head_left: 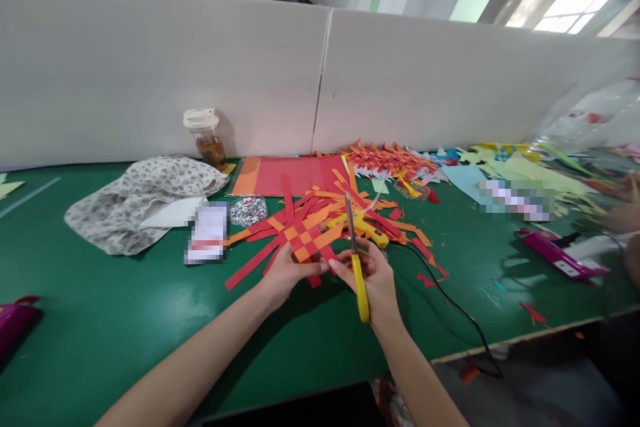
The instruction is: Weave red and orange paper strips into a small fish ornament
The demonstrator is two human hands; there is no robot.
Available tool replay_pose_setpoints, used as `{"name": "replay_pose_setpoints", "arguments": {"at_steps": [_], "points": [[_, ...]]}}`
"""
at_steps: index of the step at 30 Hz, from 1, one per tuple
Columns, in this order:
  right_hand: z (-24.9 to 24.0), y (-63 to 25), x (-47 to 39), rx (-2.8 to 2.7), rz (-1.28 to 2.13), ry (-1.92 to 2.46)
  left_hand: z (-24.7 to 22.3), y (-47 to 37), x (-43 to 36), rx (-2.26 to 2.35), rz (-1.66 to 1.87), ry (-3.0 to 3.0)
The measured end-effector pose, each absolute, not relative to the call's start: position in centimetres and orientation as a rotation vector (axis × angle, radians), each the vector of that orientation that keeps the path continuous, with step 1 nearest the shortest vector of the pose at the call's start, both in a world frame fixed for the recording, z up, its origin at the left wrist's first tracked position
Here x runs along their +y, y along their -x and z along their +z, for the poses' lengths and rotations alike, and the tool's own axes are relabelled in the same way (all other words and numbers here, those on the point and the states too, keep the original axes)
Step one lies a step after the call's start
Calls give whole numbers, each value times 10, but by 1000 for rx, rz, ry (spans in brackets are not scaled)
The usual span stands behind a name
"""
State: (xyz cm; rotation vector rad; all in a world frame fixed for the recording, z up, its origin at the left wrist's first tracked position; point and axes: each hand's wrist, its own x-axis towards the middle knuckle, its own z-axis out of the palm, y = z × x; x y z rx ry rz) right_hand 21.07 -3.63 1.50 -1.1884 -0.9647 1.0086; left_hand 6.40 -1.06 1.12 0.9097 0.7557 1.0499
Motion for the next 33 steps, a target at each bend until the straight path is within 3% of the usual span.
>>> {"name": "replay_pose_setpoints", "arguments": {"at_steps": [9,18,33], "points": [[9,-213,-38,-1036,1004,1161,20,-55,0,765,1149,-692],[8,-216,-39,-1016,885,1206,8,-44,15,896,1248,-1021],[15,-221,-41,-740,841,1199,12,-46,12,1022,1160,-1021]]}}
